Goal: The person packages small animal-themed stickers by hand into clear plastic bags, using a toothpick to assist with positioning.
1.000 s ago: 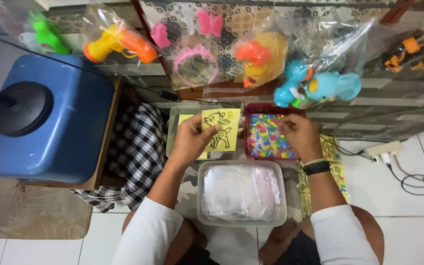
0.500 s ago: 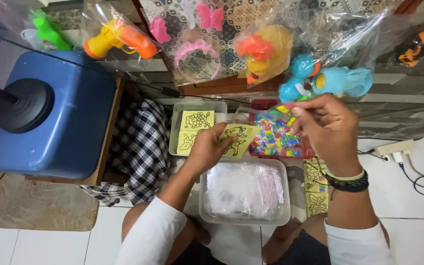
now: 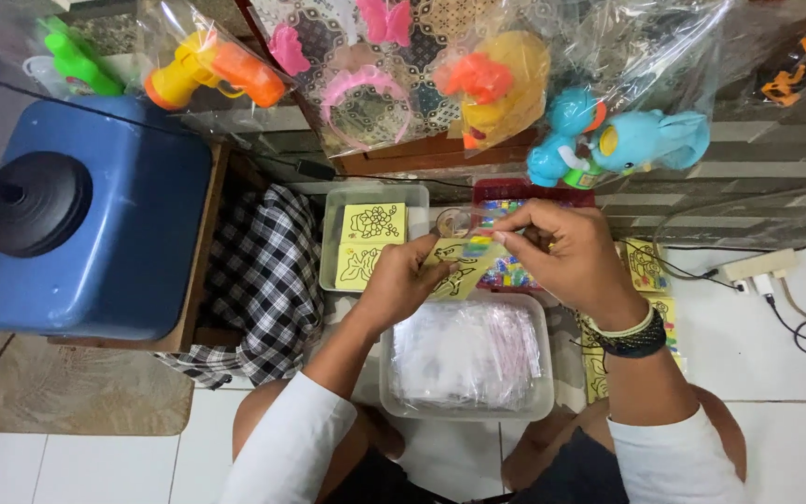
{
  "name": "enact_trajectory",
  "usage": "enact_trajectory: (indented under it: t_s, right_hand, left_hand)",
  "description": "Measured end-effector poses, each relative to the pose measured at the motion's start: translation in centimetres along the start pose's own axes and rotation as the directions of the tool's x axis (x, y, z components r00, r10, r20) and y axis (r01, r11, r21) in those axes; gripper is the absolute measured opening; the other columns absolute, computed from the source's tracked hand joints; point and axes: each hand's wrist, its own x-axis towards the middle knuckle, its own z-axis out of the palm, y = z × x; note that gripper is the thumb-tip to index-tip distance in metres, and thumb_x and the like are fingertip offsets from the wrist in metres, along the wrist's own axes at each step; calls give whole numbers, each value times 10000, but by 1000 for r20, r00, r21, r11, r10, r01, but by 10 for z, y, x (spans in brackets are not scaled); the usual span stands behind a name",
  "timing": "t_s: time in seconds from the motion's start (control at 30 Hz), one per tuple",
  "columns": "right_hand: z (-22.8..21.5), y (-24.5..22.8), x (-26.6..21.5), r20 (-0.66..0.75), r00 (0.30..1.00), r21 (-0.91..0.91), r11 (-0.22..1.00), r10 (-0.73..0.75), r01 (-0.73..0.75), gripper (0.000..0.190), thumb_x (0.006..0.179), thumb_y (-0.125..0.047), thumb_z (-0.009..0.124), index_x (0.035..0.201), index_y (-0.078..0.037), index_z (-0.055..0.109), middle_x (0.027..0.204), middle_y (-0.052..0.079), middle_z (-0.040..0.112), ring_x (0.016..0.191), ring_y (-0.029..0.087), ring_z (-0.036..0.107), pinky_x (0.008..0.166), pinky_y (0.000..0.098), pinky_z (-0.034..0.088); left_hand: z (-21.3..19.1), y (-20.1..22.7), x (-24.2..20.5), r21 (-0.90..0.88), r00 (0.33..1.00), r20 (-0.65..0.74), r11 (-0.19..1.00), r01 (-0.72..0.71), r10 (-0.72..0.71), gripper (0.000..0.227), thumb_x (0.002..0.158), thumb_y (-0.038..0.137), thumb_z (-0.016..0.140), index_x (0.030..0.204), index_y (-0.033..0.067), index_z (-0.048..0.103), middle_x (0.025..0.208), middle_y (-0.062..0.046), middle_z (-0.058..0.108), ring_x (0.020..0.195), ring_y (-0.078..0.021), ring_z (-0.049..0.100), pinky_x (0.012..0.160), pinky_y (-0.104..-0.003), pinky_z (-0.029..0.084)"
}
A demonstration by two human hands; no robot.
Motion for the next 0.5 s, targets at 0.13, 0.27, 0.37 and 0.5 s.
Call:
enact_trajectory:
  t_s: [0.13, 0.27, 0.37, 0.5]
  right_hand:
    - [5, 10, 1, -4, 999, -55, 998, 41, -41, 119, 871, 89, 685, 941, 24, 757, 471, 132, 567, 370, 149, 416, 380, 292, 328]
    - [10, 9, 5, 48, 999, -91, 996, -15, 19, 107, 855, 71, 706, 909, 5, 770, 722, 168, 693, 444, 152, 479, 405, 297, 359]
    - [10, -4, 9, 89, 994, -81, 994, -63, 71, 106, 875, 58, 685, 913, 24, 778, 912, 215, 751, 493, 199, 553, 441, 317, 408]
    - [9, -2, 9, -90, 987, 14, 991, -132, 134, 154, 1016, -3, 618, 1063, 16, 763, 1071, 222, 738, 527, 127, 503, 478, 254, 401]
  left_hand:
    - [-2, 1, 0, -44, 1000, 10, 999, 6, -6, 125, 818, 122, 795, 902, 92, 708, 552, -133, 635, 538, -144, 532, 543, -336, 455]
    - [-7, 11, -1, -105, 999, 40, 994, 25, -21, 171, 834, 150, 814, 834, 81, 657, 496, -82, 519, 553, -117, 475, 549, -301, 410]
    - [-12, 17, -3, -227, 997, 67, 972, 60, -46, 136, 859, 114, 794, 906, 48, 685, 582, -109, 620, 646, -111, 506, 616, -313, 463]
    - [-16, -2, -1, -433, 995, 63, 896, 98, -78, 166, 884, 70, 789, 1029, 30, 717, 824, -50, 738, 801, -120, 597, 777, -321, 545]
